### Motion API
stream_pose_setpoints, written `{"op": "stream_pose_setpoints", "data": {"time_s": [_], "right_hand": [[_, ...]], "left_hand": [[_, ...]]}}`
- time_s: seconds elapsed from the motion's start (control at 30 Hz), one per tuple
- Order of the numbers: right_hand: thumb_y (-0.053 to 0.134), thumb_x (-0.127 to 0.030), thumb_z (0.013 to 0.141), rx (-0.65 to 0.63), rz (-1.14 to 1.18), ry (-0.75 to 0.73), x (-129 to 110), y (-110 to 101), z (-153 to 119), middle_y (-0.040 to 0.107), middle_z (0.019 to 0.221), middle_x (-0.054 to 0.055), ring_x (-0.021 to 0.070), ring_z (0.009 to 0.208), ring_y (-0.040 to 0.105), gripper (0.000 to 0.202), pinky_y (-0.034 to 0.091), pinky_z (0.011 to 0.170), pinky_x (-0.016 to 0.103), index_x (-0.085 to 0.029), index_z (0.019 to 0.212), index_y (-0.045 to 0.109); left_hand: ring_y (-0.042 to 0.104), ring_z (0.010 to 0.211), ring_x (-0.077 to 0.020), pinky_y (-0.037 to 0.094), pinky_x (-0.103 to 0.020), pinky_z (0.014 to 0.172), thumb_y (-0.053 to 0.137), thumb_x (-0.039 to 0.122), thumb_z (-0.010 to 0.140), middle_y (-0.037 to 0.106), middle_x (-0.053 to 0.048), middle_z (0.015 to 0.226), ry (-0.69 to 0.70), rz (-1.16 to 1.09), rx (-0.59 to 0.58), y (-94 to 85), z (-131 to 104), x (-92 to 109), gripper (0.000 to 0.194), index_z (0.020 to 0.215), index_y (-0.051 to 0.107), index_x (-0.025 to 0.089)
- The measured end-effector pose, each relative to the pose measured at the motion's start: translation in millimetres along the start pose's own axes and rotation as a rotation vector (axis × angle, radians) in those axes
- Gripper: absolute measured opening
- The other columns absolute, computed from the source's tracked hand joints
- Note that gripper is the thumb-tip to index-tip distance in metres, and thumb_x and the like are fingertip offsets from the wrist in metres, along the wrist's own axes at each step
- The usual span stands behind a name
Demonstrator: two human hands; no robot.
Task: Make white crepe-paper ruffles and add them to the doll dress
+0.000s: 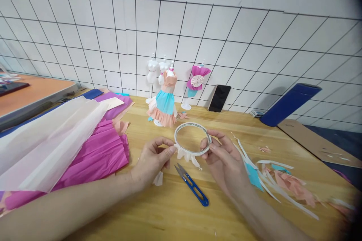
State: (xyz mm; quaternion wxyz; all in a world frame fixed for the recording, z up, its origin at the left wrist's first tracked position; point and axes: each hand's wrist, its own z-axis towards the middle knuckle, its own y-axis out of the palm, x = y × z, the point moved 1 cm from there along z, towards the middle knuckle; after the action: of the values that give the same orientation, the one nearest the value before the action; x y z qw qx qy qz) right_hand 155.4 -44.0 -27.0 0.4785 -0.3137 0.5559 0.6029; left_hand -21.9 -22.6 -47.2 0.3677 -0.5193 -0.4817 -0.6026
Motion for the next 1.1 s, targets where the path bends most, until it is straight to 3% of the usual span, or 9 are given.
{"op": "stream_pose_setpoints", "data": {"time_s": [0.33, 0.47, 0.6, 0.97, 1.1], "right_hand": [[0.066, -0.025, 0.073, -0.008, -0.074, -0.113, 0, 2, -5, 0.063, 0.068, -0.001, 0.0114, 0.054, 0.052, 0.020, 0.045, 0.052, 0.025, -0.024, 0.093, 0.061], [0.067, -0.025, 0.073, -0.022, -0.054, -0.123, 0, 2, -6, 0.063, 0.069, -0.001, 0.0111, 0.055, 0.053, 0.020, 0.045, 0.053, 0.023, -0.025, 0.093, 0.062], [0.068, -0.026, 0.074, -0.024, -0.045, -0.116, 1, 4, -8, 0.064, 0.068, -0.001, 0.0105, 0.055, 0.053, 0.020, 0.045, 0.053, 0.023, -0.025, 0.093, 0.062], [0.075, -0.023, 0.064, 0.148, 0.095, 0.095, 5, 1, 0, 0.064, 0.064, -0.003, 0.0081, 0.048, 0.052, 0.026, 0.043, 0.048, 0.020, -0.022, 0.087, 0.063], [0.078, -0.023, 0.061, 0.182, 0.139, 0.172, 7, 1, 1, 0.065, 0.062, -0.003, 0.0070, 0.047, 0.052, 0.033, 0.043, 0.046, 0.017, -0.021, 0.089, 0.062]], "left_hand": [[0.042, 0.038, -0.0039, 0.031, -0.017, 0.038, 0.072, 0.048, 0.067, 0.048, 0.007, 0.050, 0.047, -0.026, -0.010, 4.2, -8, 6, 0.038, 0.073, 0.053, 0.015], [0.043, 0.040, -0.0035, 0.033, -0.018, 0.039, 0.074, 0.046, 0.064, 0.052, 0.006, 0.058, 0.053, -0.060, 0.058, 4.6, -8, 6, 0.039, 0.078, 0.055, 0.015], [0.041, 0.041, -0.0047, 0.030, -0.019, 0.040, 0.075, 0.042, 0.062, 0.051, 0.005, 0.053, 0.026, 0.010, 0.080, 4.1, -6, 7, 0.035, 0.075, 0.059, 0.013], [0.040, 0.054, -0.0079, 0.031, -0.021, 0.052, 0.061, 0.035, 0.077, 0.048, 0.003, 0.058, 0.090, 0.169, -0.085, 4.4, -17, 6, 0.021, 0.071, 0.054, 0.016], [0.047, 0.066, -0.0092, 0.036, -0.022, 0.060, 0.058, 0.028, 0.080, 0.056, -0.002, 0.083, 0.162, 0.226, -0.103, -0.5, -12, 7, 0.017, 0.070, 0.053, 0.016]]}}
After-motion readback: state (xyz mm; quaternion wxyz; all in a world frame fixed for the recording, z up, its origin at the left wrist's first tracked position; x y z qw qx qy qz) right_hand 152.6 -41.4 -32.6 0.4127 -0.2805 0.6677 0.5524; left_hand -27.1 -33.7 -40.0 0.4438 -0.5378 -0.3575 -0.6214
